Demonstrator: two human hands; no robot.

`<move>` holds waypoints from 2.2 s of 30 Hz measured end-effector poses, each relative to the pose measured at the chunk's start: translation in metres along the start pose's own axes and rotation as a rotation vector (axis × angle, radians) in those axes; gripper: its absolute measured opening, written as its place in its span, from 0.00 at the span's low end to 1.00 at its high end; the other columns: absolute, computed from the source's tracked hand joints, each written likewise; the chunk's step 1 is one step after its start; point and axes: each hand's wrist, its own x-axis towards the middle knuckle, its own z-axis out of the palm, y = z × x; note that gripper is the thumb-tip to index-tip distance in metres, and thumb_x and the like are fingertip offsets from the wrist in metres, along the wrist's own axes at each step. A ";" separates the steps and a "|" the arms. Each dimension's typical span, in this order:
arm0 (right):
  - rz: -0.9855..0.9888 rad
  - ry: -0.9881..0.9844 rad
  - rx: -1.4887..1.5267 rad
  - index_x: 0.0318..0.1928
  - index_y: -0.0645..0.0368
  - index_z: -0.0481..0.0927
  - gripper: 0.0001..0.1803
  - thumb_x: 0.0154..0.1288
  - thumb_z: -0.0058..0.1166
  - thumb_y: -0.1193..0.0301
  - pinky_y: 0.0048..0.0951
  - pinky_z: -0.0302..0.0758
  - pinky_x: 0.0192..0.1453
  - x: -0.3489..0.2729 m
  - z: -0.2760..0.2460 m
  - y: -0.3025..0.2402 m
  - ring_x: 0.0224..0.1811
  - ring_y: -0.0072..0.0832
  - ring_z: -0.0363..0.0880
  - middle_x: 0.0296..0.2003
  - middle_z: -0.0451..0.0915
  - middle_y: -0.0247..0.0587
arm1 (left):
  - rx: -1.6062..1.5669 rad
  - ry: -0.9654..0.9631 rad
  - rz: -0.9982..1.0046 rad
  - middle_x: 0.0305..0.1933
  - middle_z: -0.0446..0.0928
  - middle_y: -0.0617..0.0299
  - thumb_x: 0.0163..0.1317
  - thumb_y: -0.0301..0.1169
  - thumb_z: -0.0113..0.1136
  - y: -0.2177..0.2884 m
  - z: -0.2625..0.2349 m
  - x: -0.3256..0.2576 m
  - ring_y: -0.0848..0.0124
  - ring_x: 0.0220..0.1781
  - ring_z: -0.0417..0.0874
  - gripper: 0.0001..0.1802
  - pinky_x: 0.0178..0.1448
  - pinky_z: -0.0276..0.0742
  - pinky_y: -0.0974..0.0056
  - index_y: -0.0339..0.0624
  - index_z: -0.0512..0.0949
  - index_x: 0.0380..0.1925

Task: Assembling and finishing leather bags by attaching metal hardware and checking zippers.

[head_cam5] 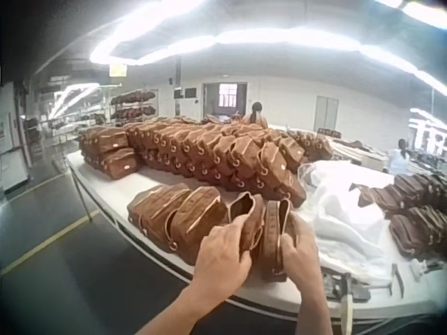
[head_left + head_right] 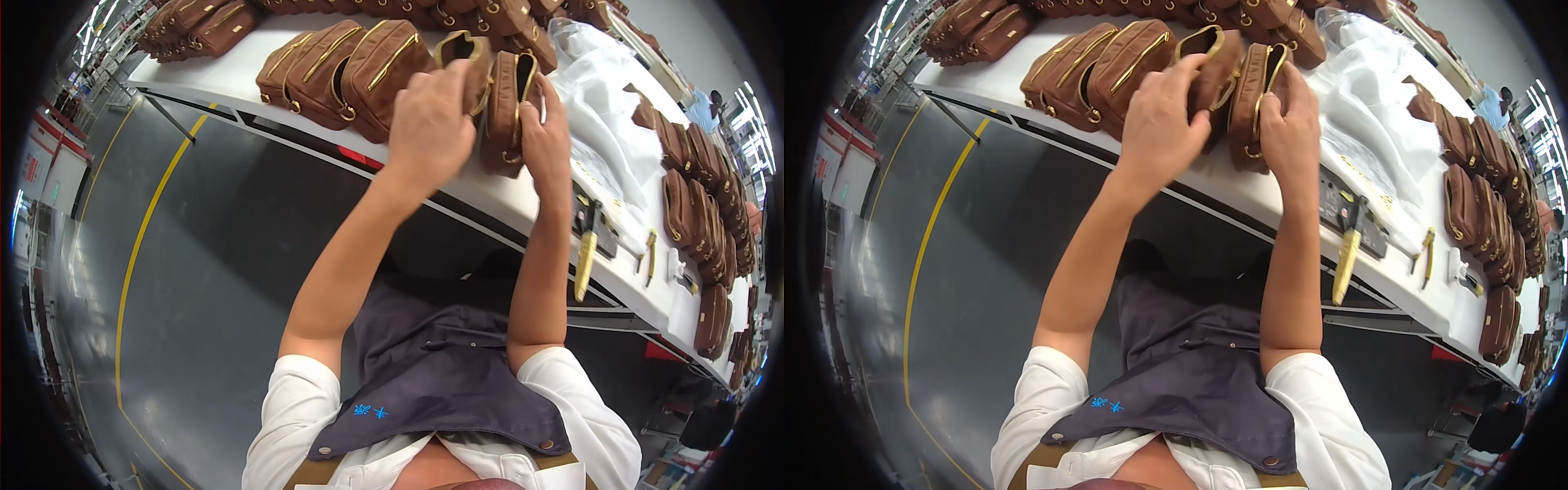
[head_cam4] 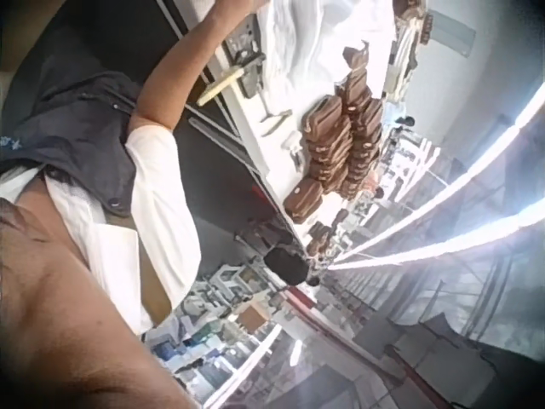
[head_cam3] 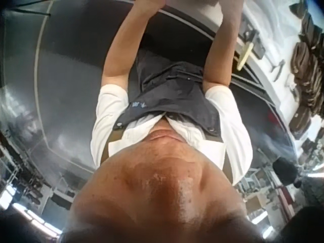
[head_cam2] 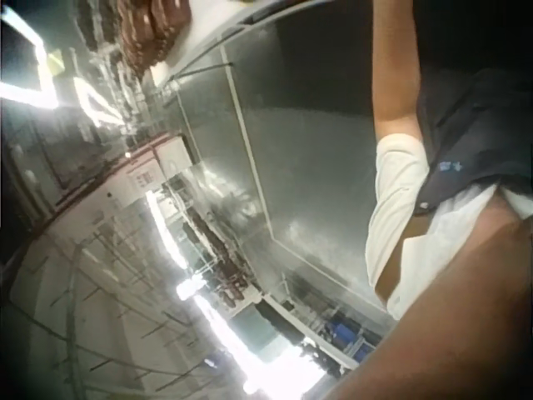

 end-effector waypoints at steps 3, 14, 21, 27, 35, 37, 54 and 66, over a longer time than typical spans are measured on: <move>-0.265 0.087 -0.433 0.55 0.57 0.83 0.18 0.67 0.51 0.71 0.41 0.68 0.66 0.002 -0.015 -0.019 0.59 0.49 0.73 0.61 0.74 0.51 | 0.003 -0.112 0.059 0.46 0.78 0.52 0.53 0.24 0.65 0.014 0.010 -0.005 0.56 0.50 0.78 0.35 0.52 0.69 0.54 0.39 0.68 0.64; 0.169 -0.440 -0.690 0.60 0.64 0.77 0.32 0.70 0.54 0.48 0.46 0.75 0.49 0.031 0.001 -0.086 0.44 0.50 0.78 0.41 0.78 0.55 | -0.266 -0.450 -0.110 0.56 0.79 0.51 0.60 0.23 0.57 0.032 -0.023 -0.012 0.59 0.52 0.80 0.27 0.54 0.74 0.59 0.28 0.70 0.61; 0.543 -0.592 -0.530 0.74 0.50 0.59 0.37 0.67 0.52 0.59 0.52 0.75 0.59 0.034 0.015 -0.075 0.54 0.61 0.77 0.53 0.75 0.67 | -0.225 -0.210 -0.333 0.52 0.82 0.55 0.55 0.20 0.63 -0.049 -0.112 0.045 0.56 0.53 0.81 0.16 0.59 0.76 0.56 0.41 0.82 0.46; 0.589 -0.500 -0.534 0.75 0.52 0.58 0.38 0.62 0.45 0.71 0.52 0.71 0.62 0.031 0.030 -0.076 0.56 0.60 0.76 0.52 0.78 0.66 | 0.111 -0.463 -0.828 0.55 0.77 0.46 0.65 0.40 0.63 -0.161 -0.137 0.031 0.49 0.53 0.79 0.26 0.57 0.75 0.51 0.35 0.75 0.58; 0.618 -0.566 -0.351 0.76 0.57 0.55 0.38 0.70 0.46 0.57 0.50 0.72 0.65 0.020 0.062 -0.098 0.59 0.63 0.74 0.59 0.72 0.69 | 0.041 -0.496 -0.378 0.43 0.76 0.51 0.62 0.31 0.61 -0.104 -0.097 0.035 0.53 0.47 0.77 0.23 0.49 0.71 0.50 0.33 0.73 0.56; 0.638 -0.570 -0.295 0.75 0.61 0.54 0.44 0.71 0.49 0.47 0.48 0.70 0.67 0.028 0.063 -0.109 0.63 0.62 0.72 0.64 0.66 0.71 | 0.065 -0.517 -0.322 0.41 0.76 0.54 0.61 0.28 0.59 -0.090 -0.096 0.042 0.56 0.46 0.78 0.25 0.48 0.69 0.52 0.35 0.72 0.59; 0.459 -0.563 -0.374 0.76 0.67 0.44 0.59 0.53 0.66 0.59 0.49 0.75 0.61 0.040 0.089 -0.103 0.60 0.61 0.74 0.63 0.67 0.71 | -0.473 -0.724 -0.972 0.34 0.82 0.58 0.60 0.29 0.62 -0.122 -0.105 0.053 0.73 0.31 0.78 0.29 0.40 0.77 0.66 0.32 0.72 0.63; 0.600 -0.587 -0.252 0.78 0.61 0.38 0.64 0.57 0.68 0.48 0.48 0.70 0.68 0.051 0.082 -0.107 0.72 0.60 0.63 0.70 0.57 0.71 | -0.548 -0.934 -0.554 0.44 0.79 0.46 0.67 0.26 0.54 -0.106 -0.094 0.083 0.45 0.43 0.81 0.19 0.49 0.78 0.53 0.32 0.75 0.57</move>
